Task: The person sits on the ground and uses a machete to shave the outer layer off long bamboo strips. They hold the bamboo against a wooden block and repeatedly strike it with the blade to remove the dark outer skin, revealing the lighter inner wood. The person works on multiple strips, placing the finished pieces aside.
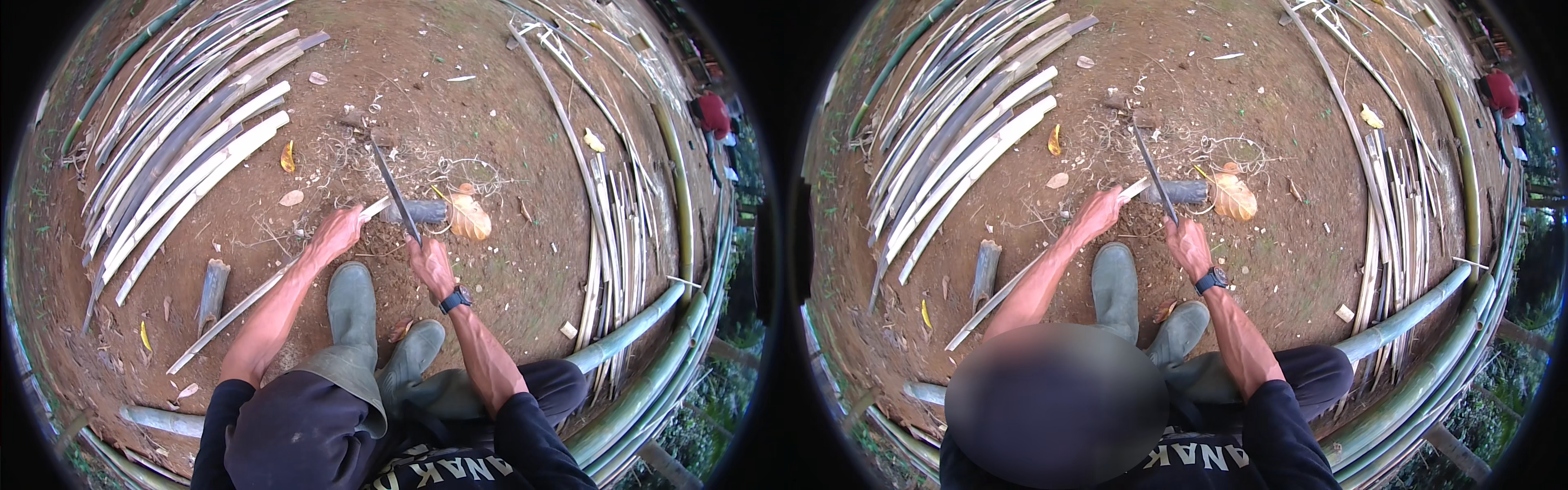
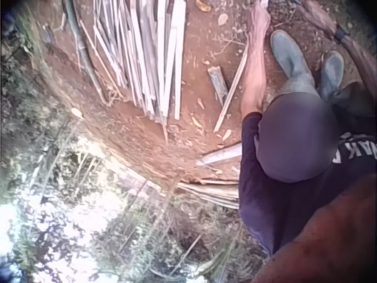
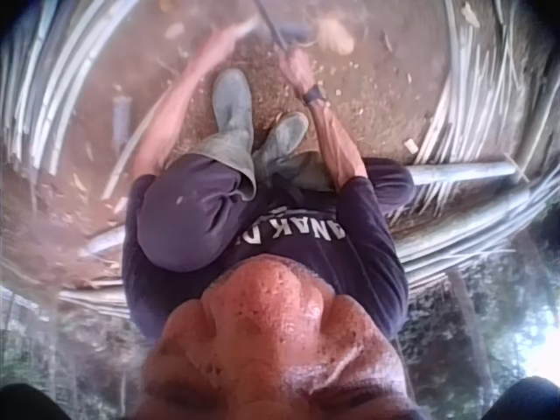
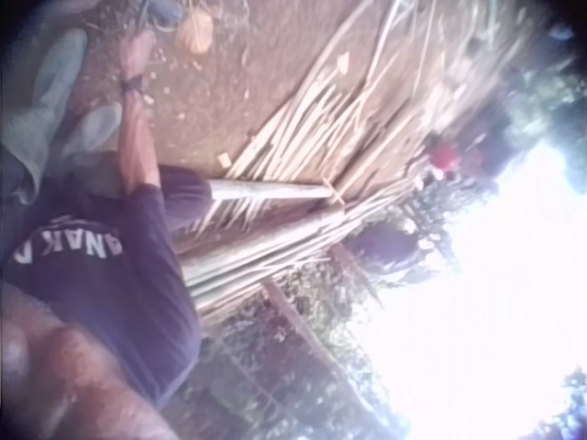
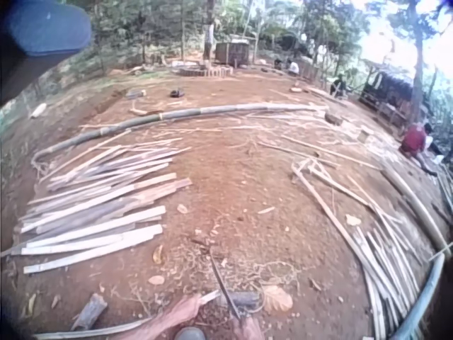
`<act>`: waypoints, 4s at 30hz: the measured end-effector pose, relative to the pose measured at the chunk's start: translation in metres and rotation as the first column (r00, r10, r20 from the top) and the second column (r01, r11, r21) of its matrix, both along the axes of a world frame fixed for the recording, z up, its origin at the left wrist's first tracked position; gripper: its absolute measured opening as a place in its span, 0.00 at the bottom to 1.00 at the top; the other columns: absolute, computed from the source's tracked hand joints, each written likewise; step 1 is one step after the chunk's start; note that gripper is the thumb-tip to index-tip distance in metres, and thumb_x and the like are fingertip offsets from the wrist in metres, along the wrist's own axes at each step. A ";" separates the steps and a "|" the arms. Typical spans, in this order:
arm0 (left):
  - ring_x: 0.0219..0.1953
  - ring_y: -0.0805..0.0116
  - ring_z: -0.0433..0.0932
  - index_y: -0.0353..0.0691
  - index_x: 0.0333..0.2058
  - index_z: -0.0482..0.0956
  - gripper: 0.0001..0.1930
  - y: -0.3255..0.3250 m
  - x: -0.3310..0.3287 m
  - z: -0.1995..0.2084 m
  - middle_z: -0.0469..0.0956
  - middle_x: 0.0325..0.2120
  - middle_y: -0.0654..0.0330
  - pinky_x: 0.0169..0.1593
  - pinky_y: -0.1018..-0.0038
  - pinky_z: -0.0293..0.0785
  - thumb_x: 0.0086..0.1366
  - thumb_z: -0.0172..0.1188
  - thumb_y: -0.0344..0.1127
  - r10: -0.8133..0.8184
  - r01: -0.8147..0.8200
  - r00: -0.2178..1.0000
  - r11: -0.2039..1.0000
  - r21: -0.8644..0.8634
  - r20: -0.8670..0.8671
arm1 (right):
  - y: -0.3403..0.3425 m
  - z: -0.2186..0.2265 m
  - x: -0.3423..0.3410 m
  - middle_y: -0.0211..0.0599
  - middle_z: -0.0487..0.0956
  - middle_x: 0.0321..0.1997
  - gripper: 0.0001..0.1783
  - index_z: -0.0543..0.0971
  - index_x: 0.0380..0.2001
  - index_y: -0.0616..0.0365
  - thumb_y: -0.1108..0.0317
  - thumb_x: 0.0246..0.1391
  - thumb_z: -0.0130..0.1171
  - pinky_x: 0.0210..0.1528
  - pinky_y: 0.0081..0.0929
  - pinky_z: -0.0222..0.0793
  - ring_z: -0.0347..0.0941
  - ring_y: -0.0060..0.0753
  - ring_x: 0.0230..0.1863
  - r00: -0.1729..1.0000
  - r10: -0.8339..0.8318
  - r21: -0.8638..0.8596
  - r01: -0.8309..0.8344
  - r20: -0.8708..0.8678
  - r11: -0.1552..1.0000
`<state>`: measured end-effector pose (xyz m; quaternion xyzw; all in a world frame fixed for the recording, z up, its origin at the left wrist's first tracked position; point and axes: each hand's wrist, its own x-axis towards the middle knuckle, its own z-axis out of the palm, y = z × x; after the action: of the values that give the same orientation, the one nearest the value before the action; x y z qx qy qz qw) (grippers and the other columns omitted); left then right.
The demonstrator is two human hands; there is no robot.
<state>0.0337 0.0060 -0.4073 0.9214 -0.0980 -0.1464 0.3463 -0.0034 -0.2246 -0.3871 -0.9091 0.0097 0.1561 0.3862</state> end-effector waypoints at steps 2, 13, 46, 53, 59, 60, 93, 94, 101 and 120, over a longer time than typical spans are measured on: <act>0.13 0.57 0.71 0.34 0.30 0.68 0.09 0.001 -0.002 0.001 0.70 0.13 0.49 0.18 0.61 0.63 0.65 0.51 0.34 -0.013 0.012 1.000 0.998 0.055 0.010 | 0.008 0.019 0.008 0.58 0.71 0.16 0.23 0.74 0.22 0.69 0.56 0.59 0.49 0.24 0.46 0.64 0.70 0.56 0.19 0.999 0.011 -0.036 -0.010 0.041 0.999; 0.17 0.51 0.73 0.36 0.31 0.68 0.09 -0.010 -0.007 0.017 0.72 0.14 0.50 0.21 0.58 0.67 0.67 0.49 0.36 0.013 -0.014 1.000 0.985 0.174 0.004 | 0.015 0.048 0.030 0.61 0.73 0.20 0.21 0.76 0.25 0.66 0.57 0.59 0.48 0.28 0.50 0.66 0.72 0.61 0.24 0.999 0.051 -0.063 -0.052 -0.006 0.997; 0.16 0.55 0.76 0.39 0.35 0.68 0.06 -0.020 -0.014 0.013 0.74 0.15 0.52 0.19 0.59 0.71 0.67 0.46 0.34 0.000 0.001 1.000 0.945 0.327 -0.004 | -0.008 0.021 0.014 0.57 0.72 0.16 0.18 0.75 0.25 0.65 0.59 0.58 0.50 0.24 0.46 0.66 0.71 0.59 0.21 0.991 0.133 -0.104 -0.135 -0.026 0.985; 0.16 0.53 0.75 0.38 0.33 0.67 0.06 -0.018 -0.016 0.014 0.73 0.14 0.50 0.18 0.58 0.68 0.67 0.47 0.34 0.023 -0.036 0.998 0.957 0.287 0.050 | 0.012 0.056 0.025 0.59 0.73 0.18 0.19 0.76 0.22 0.66 0.60 0.57 0.51 0.25 0.46 0.67 0.72 0.59 0.22 0.995 0.066 0.002 -0.066 0.075 0.998; 0.15 0.57 0.75 0.39 0.35 0.67 0.04 -0.019 -0.016 0.005 0.73 0.15 0.54 0.17 0.62 0.70 0.67 0.44 0.31 -0.013 -0.005 0.998 0.947 0.321 0.054 | -0.009 0.029 0.021 0.60 0.73 0.19 0.19 0.77 0.24 0.67 0.59 0.57 0.51 0.28 0.48 0.67 0.72 0.60 0.24 0.992 0.127 -0.089 -0.127 -0.006 0.988; 0.15 0.56 0.75 0.39 0.35 0.67 0.04 -0.019 -0.017 0.005 0.73 0.15 0.54 0.17 0.61 0.70 0.67 0.44 0.31 -0.011 -0.010 0.998 0.948 0.319 0.063 | -0.017 0.025 0.020 0.61 0.73 0.19 0.20 0.77 0.25 0.67 0.58 0.57 0.51 0.29 0.48 0.67 0.72 0.61 0.24 0.986 0.162 -0.108 -0.166 -0.042 0.980; 0.21 0.53 0.78 0.37 0.34 0.67 0.04 -0.021 -0.022 0.009 0.76 0.20 0.50 0.23 0.59 0.75 0.64 0.43 0.28 0.014 -0.053 0.994 0.933 0.357 0.113 | -0.007 0.043 0.042 0.57 0.70 0.14 0.26 0.78 0.25 0.70 0.52 0.58 0.52 0.22 0.44 0.61 0.65 0.54 0.15 0.996 0.060 0.068 -0.056 -0.067 0.996; 0.21 0.53 0.78 0.37 0.34 0.67 0.04 -0.021 -0.023 0.009 0.76 0.20 0.50 0.23 0.59 0.75 0.64 0.43 0.28 0.014 -0.054 0.994 0.932 0.358 0.112 | -0.006 0.043 0.041 0.56 0.70 0.13 0.26 0.78 0.25 0.69 0.52 0.58 0.52 0.22 0.44 0.61 0.66 0.52 0.15 0.997 0.063 0.061 -0.061 -0.046 0.996; 0.21 0.52 0.78 0.37 0.35 0.68 0.05 -0.024 -0.015 0.014 0.76 0.20 0.50 0.23 0.59 0.74 0.64 0.43 0.28 -0.002 -0.028 0.996 0.939 0.342 0.087 | -0.033 0.004 0.032 0.57 0.72 0.16 0.26 0.78 0.23 0.69 0.52 0.56 0.53 0.25 0.44 0.65 0.71 0.52 0.19 0.971 0.207 -0.051 -0.214 -0.120 0.975; 0.20 0.54 0.78 0.37 0.33 0.68 0.04 -0.021 -0.023 0.008 0.75 0.18 0.51 0.22 0.60 0.75 0.63 0.44 0.28 0.008 -0.046 0.995 0.929 0.367 0.104 | -0.002 0.050 0.040 0.58 0.71 0.16 0.24 0.77 0.24 0.68 0.54 0.58 0.52 0.24 0.45 0.64 0.69 0.59 0.19 0.999 0.031 0.046 -0.031 0.014 0.998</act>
<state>0.0111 -0.0148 -0.3998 0.9775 -0.0737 -0.1107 0.1638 0.0366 -0.2266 -0.3367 -0.9010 -0.0104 0.1563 0.4045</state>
